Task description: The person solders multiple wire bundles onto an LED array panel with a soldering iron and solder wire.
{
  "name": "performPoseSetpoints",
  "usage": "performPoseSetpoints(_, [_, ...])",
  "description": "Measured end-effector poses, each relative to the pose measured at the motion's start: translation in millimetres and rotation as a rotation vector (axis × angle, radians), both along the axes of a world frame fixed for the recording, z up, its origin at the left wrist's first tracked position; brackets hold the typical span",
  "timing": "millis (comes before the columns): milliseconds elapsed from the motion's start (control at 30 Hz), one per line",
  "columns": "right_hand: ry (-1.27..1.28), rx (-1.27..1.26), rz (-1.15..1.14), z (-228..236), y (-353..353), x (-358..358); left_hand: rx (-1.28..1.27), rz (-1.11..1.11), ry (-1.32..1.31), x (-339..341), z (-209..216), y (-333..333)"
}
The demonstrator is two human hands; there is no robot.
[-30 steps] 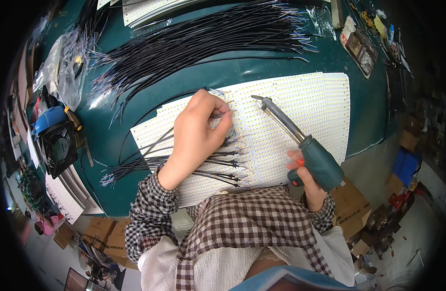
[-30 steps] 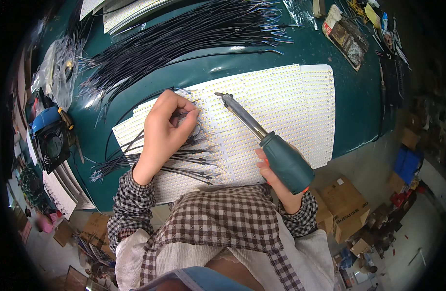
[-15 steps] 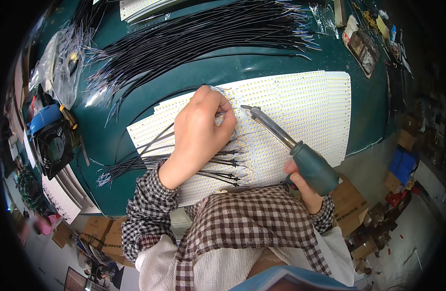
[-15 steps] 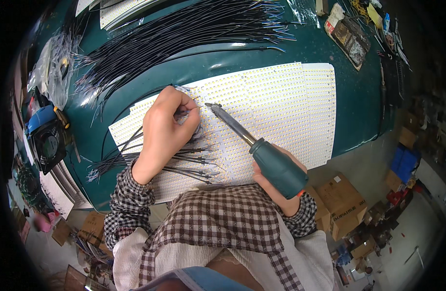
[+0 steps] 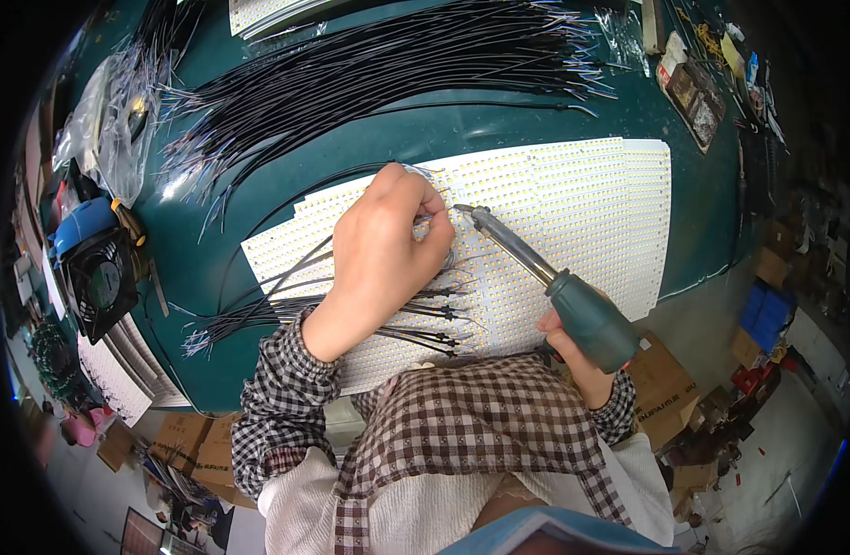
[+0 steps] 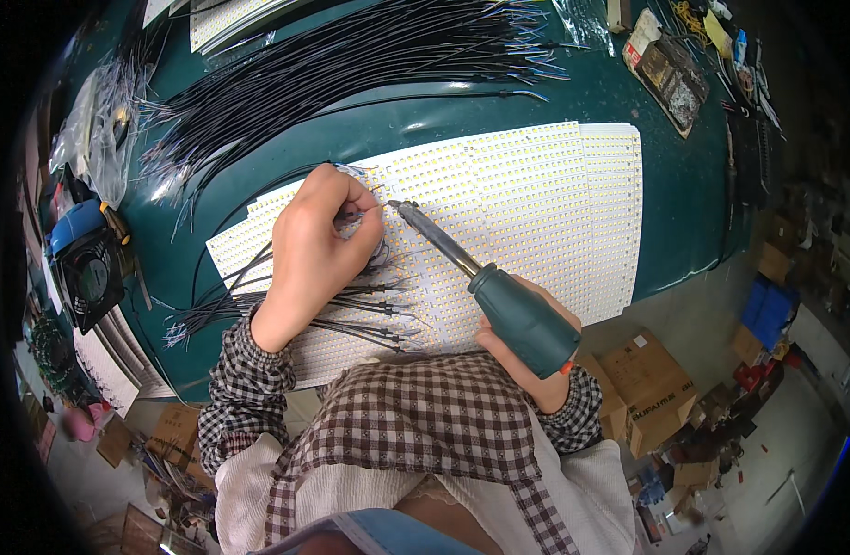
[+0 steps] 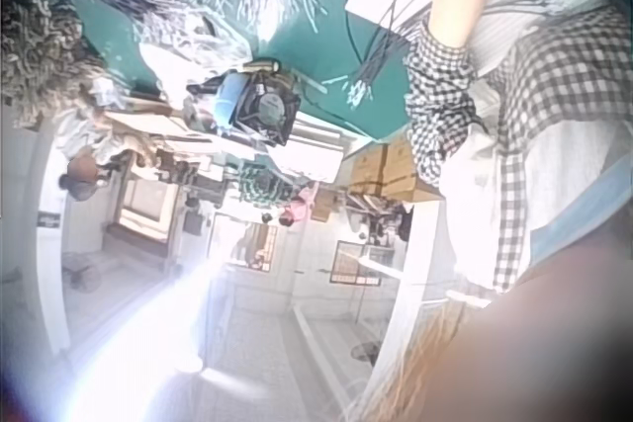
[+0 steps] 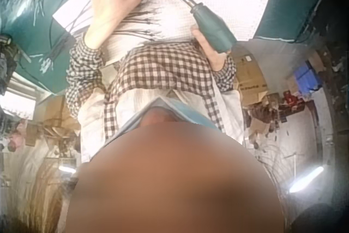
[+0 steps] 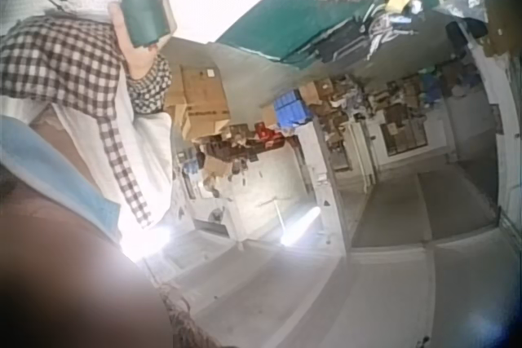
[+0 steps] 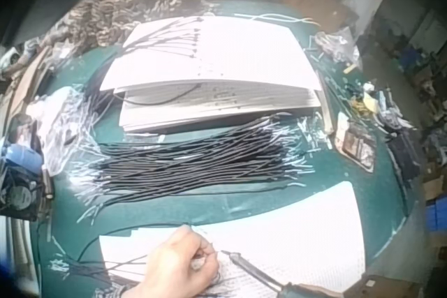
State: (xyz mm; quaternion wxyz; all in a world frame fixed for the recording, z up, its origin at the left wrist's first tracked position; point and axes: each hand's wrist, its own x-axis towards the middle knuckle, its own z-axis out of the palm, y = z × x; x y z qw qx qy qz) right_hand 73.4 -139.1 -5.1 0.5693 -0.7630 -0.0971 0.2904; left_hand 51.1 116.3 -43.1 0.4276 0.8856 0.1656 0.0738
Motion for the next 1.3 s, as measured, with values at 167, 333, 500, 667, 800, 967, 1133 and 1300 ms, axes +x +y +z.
performPoseSetpoints(167, [-0.016, -0.003, 0.019, -0.4, 0.3, -0.3, -0.002, -0.008, 0.01, -0.1, 1.5, 0.2])
performPoseSetpoints(333, [-0.099, -0.05, 0.071, -0.3, -2.4, 1.6, -0.008, -0.005, 0.019, -0.2, 1.6, 0.9])
performPoseSetpoints(500, [0.004, 0.043, -0.024, -12.9, -13.5, -6.4, 0.005, -0.008, 0.017, 0.5, 1.2, 1.1])
performPoseSetpoints(667, [-0.02, 0.046, 0.001, -12.6, -13.5, -4.5, -0.001, -0.007, 0.034, 0.1, 2.4, 1.1])
performPoseSetpoints(800, [-0.031, 0.036, 0.01, -11.0, -14.5, -4.8, 0.001, -0.01, 0.04, -0.2, 3.6, 1.0])
performPoseSetpoints(967, [0.0, 0.025, -0.014, -7.0, -15.4, -4.5, 0.011, -0.024, 0.032, -7.9, 11.3, -0.2])
performPoseSetpoints(1133, [0.004, 0.105, -0.063, -9.0, -15.7, -5.4, 0.083, -0.092, -0.016, -38.1, 31.0, -11.6])
performPoseSetpoints(1300, [0.068, 0.138, -0.066, -4.7, -10.3, -3.5, -0.408, 0.023, 0.18, -40.6, 22.5, -4.8])
